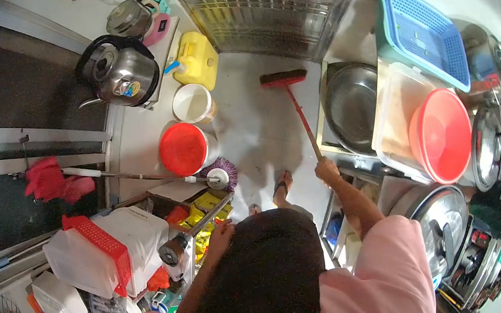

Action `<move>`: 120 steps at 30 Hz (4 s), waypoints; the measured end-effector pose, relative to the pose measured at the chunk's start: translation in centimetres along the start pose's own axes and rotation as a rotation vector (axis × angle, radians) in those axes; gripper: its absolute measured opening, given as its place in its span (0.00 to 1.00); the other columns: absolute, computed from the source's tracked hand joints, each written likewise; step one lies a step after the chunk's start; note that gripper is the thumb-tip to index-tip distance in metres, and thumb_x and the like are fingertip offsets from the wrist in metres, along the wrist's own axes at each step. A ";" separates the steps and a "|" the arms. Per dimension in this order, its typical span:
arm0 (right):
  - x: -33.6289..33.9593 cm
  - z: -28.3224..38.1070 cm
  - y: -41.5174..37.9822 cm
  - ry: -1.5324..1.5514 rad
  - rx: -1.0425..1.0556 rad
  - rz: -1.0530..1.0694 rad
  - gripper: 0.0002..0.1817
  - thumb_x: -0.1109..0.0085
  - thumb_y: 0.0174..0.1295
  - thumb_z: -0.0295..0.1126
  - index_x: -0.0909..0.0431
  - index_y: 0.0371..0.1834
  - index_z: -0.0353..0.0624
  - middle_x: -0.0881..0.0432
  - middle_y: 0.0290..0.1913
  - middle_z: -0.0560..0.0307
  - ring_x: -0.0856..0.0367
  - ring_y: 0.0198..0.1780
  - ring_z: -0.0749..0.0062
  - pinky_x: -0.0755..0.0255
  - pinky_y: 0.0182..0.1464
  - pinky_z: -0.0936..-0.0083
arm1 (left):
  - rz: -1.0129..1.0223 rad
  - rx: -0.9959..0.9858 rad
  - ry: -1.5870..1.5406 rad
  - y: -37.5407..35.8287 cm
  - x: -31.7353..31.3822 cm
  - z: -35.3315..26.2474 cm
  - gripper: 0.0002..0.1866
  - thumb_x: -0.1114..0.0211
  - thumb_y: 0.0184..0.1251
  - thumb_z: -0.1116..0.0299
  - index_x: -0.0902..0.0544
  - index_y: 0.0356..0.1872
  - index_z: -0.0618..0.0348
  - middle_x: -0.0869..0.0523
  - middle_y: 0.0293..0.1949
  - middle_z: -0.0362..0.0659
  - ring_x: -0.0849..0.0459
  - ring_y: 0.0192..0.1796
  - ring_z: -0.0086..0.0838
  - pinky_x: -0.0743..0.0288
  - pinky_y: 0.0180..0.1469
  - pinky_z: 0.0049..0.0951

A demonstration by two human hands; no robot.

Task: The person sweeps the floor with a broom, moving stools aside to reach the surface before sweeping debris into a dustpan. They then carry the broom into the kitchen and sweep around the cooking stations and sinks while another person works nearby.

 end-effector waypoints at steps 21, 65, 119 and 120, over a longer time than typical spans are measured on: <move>-10.8 -11.0 -52.2 -0.188 -0.075 0.338 0.12 0.47 0.65 0.37 0.19 0.37 0.40 0.15 0.39 0.41 0.15 0.41 0.45 0.21 0.44 0.52 | 0.424 -0.360 0.243 -1.9 -3.2 9.5 0.17 0.34 0.65 0.63 0.17 0.50 0.61 0.14 0.39 0.51 0.13 0.43 0.39 0.22 0.46 0.34; -26.2 -10.2 -76.2 0.328 -0.781 0.124 0.14 0.51 0.69 0.43 0.21 0.51 0.55 0.15 0.38 0.40 0.16 0.41 0.38 0.24 0.43 0.46 | 0.829 -0.484 0.720 -1.1 -5.0 12.4 0.18 0.39 0.67 0.62 0.19 0.53 0.61 0.12 0.42 0.52 0.12 0.46 0.40 0.22 0.50 0.36; -36.6 -15.0 -82.1 1.642 -1.192 -0.598 0.19 0.49 0.67 0.37 0.29 0.54 0.35 0.20 0.23 0.41 0.21 0.18 0.54 0.28 0.20 0.59 | 1.291 -0.800 1.521 -17.2 -39.0 12.2 0.19 0.37 0.65 0.61 0.17 0.54 0.57 0.12 0.48 0.50 0.14 0.52 0.41 0.23 0.56 0.36; -37.0 -13.8 -82.9 1.631 -1.191 -0.585 0.19 0.49 0.67 0.37 0.29 0.55 0.36 0.20 0.23 0.42 0.22 0.16 0.56 0.29 0.18 0.61 | 1.297 -0.763 1.537 -16.1 -39.9 13.2 0.19 0.36 0.64 0.61 0.17 0.53 0.57 0.12 0.48 0.50 0.14 0.52 0.40 0.23 0.56 0.36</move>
Point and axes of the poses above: each hand's wrist, its own y-axis towards the middle knuckle, its own x-axis out of the back of the hand, z = x × y, the point moved 3 cm from there along y, towards the middle knuckle
